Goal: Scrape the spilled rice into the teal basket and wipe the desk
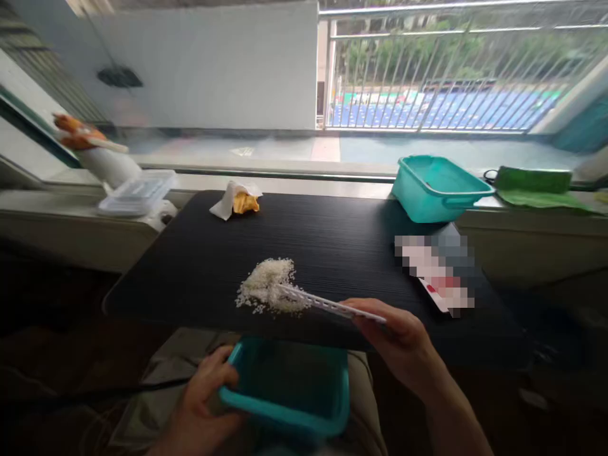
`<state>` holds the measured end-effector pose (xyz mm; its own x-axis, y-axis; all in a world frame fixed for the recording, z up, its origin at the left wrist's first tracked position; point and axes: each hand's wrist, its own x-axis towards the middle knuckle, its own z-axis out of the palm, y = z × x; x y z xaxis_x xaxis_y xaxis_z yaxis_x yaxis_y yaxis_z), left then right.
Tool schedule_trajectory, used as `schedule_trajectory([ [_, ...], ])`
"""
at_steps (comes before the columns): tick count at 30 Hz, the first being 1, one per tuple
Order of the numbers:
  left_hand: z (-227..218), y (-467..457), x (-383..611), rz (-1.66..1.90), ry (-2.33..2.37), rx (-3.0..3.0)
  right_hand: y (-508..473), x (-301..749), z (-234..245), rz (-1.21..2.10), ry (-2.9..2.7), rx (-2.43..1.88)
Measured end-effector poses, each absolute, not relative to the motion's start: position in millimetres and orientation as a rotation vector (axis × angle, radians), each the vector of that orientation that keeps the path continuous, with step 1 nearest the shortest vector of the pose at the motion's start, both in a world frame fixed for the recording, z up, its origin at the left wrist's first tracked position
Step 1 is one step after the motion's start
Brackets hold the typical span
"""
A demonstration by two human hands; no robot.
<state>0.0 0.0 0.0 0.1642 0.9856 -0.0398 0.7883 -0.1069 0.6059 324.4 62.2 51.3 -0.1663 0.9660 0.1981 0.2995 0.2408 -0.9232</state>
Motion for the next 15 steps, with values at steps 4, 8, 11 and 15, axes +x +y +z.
schedule_trajectory([
  [4, 1, 4, -1, 0.555, 1.646, 2.024, 58, 322, 61, 1.014, -1.711, -1.191],
  [8, 2, 5, 0, 0.572, 1.622, 2.055, 48, 325, 63, 0.979, -1.598, -1.257],
  [11, 3, 7, 1, 0.569, 1.607, 2.044, 40, 328, 63, 0.967, -1.462, -1.360],
  [15, 4, 10, 4, 0.560, 1.601, 2.017, 32, 331, 66, 1.016, -1.391, -1.399],
])
